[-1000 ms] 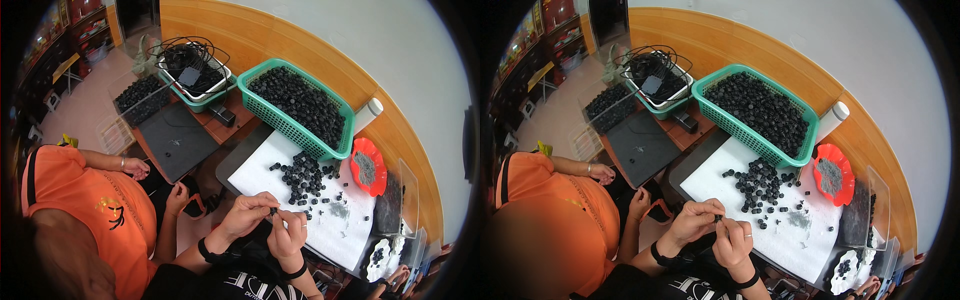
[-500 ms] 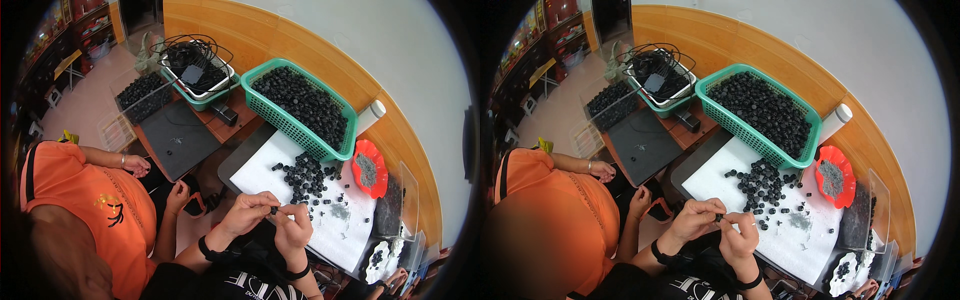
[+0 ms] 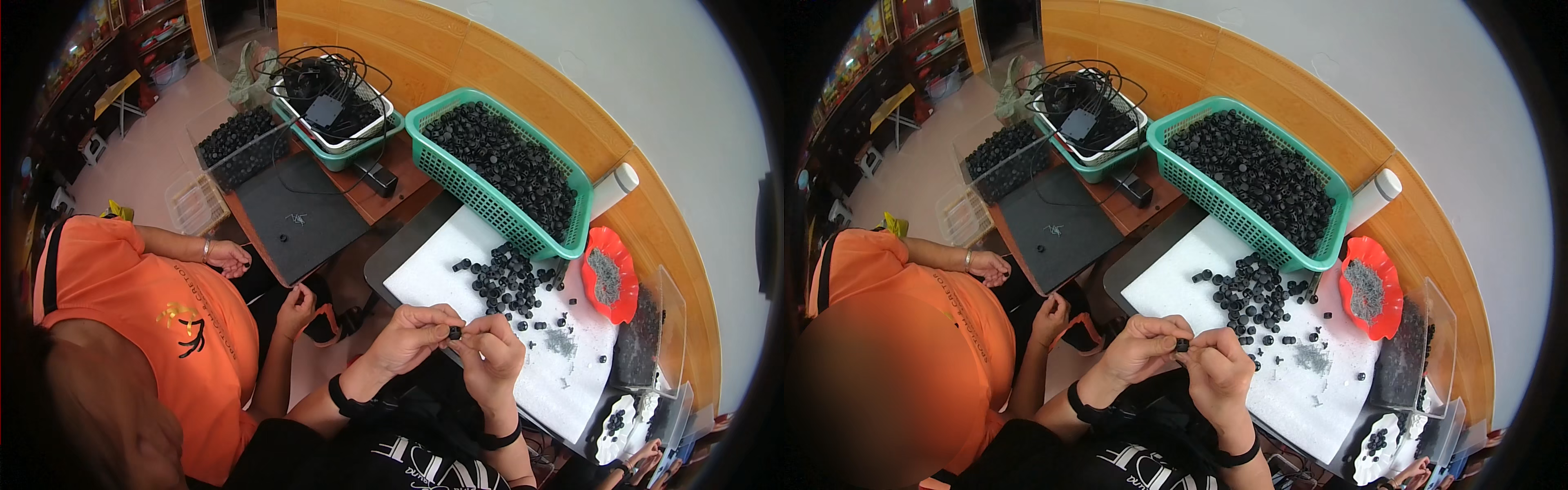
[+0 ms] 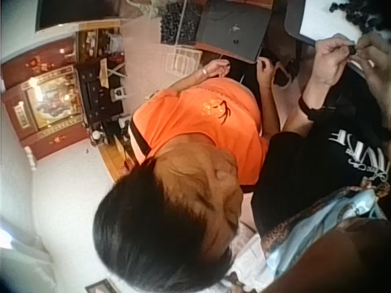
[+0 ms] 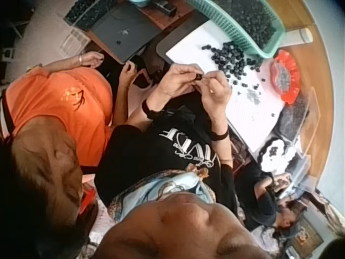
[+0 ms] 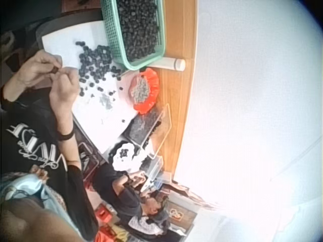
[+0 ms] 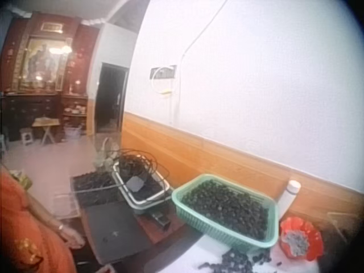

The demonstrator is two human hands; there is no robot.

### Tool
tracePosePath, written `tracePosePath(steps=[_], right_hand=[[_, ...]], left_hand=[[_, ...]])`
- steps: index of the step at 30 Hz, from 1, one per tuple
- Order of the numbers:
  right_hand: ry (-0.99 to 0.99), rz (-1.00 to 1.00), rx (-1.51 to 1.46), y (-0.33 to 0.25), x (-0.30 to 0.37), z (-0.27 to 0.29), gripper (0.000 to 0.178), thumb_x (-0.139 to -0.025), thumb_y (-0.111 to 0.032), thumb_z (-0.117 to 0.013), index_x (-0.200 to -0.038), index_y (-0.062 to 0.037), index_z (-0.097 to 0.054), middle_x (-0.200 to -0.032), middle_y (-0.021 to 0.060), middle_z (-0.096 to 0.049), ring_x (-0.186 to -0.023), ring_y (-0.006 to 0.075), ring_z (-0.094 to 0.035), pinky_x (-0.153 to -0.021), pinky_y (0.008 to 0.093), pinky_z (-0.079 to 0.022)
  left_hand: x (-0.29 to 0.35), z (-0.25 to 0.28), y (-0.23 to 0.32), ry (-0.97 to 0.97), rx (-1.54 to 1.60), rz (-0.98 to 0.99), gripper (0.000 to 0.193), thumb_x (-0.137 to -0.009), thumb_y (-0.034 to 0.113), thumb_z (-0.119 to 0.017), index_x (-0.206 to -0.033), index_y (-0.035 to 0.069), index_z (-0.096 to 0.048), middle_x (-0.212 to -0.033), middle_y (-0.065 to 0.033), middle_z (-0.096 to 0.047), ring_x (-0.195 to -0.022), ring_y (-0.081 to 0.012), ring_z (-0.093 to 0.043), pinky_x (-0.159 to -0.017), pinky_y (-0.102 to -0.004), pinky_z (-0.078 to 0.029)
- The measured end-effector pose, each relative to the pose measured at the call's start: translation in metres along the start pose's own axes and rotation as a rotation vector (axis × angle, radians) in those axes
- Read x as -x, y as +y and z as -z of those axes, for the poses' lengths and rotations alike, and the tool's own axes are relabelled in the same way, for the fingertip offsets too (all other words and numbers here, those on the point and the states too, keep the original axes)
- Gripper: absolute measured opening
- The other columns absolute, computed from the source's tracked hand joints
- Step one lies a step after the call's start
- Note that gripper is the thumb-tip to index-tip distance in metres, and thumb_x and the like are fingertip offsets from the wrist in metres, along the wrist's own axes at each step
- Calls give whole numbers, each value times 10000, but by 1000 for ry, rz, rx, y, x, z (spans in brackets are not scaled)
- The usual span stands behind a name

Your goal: Manually sorting and inspecting small black plastic parts at a table.

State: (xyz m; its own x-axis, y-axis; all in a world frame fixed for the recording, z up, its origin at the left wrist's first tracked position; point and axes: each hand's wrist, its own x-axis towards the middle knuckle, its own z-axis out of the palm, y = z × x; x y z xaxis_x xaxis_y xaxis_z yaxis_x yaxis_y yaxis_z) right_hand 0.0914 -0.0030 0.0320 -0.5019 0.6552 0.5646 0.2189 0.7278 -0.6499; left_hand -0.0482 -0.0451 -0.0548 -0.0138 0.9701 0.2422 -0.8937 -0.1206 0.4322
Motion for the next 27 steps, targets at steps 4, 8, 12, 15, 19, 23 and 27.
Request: tracePosePath(steps=[4, 8, 12, 15, 19, 23, 27], right_hand=[[-24, -20, 3, 1, -1, 1, 232, -643, 97, -775, -701, 7, -569, -808, 100, -620, -634, 209, -612, -552, 277, -488], [-50, 2, 50, 3, -6, -1, 239, -620, 97, -771, -678, 9, -556, -788, 104, -604, -619, 217, -600, -544, 282, -483], [-61, 6, 34, 0, -9, -1, 233, -614, 103, -754, -673, 11, -548, -767, 105, -584, -623, 226, -590, -542, 296, -475], [-102, -4, 30, 1, -11, -3, 213, -627, 109, -721, -664, 16, -534, -743, 110, -558, -628, 239, -575, -542, 312, -462], [-156, 11, 80, 3, -11, -2, 183, -647, 111, -684, -665, 22, -525, -729, 119, -532, -627, 259, -557, -549, 330, -454], [-149, 1, 67, 2, -13, -5, 170, -648, 106, -690, -687, 21, -548, -736, 119, -541, -632, 267, -562, -554, 339, -457], [-146, -16, 10, 1, -19, -8, 165, -651, 101, -702, -713, 17, -574, -743, 118, -552, -643, 267, -574, -558, 341, -460]], left_hand=[[-1, 0, -1, -8, 8, -5, 215, -932, 47, -634, -1107, -68, -682, -1090, -151, -602, -969, -212, -606, -833, -309, -504], [0, 5, 0, 10, -10, 5, 214, -935, 47, -628, -1108, -68, -682, -1085, -146, -602, -965, -206, -607, -833, -300, -501], [0, -5, 3, 34, 51, 9, 217, -932, 59, -639, -1105, -64, -684, -1062, -126, -622, -919, -176, -604, -804, -275, -491], [3, -2, 2, 52, 88, 25, 225, -933, 64, -636, -1106, -74, -676, -1068, -134, -612, -964, -201, -615, -852, -306, -513], [7, -3, 5, 84, 73, 73, 226, -939, 72, -629, -1100, -81, -672, -1067, -118, -622, -1007, -206, -622, -891, -318, -515], [7, -2, 5, 89, 61, 54, 231, -934, 71, -635, -1110, -74, -672, -1074, -113, -630, -1014, -212, -629, -910, -330, -512], [9, 1, 3, 129, 175, 6, 235, -943, 65, -622, -1129, -71, -669, -1092, -130, -662, -996, -208, -635, -897, -328, -496]])
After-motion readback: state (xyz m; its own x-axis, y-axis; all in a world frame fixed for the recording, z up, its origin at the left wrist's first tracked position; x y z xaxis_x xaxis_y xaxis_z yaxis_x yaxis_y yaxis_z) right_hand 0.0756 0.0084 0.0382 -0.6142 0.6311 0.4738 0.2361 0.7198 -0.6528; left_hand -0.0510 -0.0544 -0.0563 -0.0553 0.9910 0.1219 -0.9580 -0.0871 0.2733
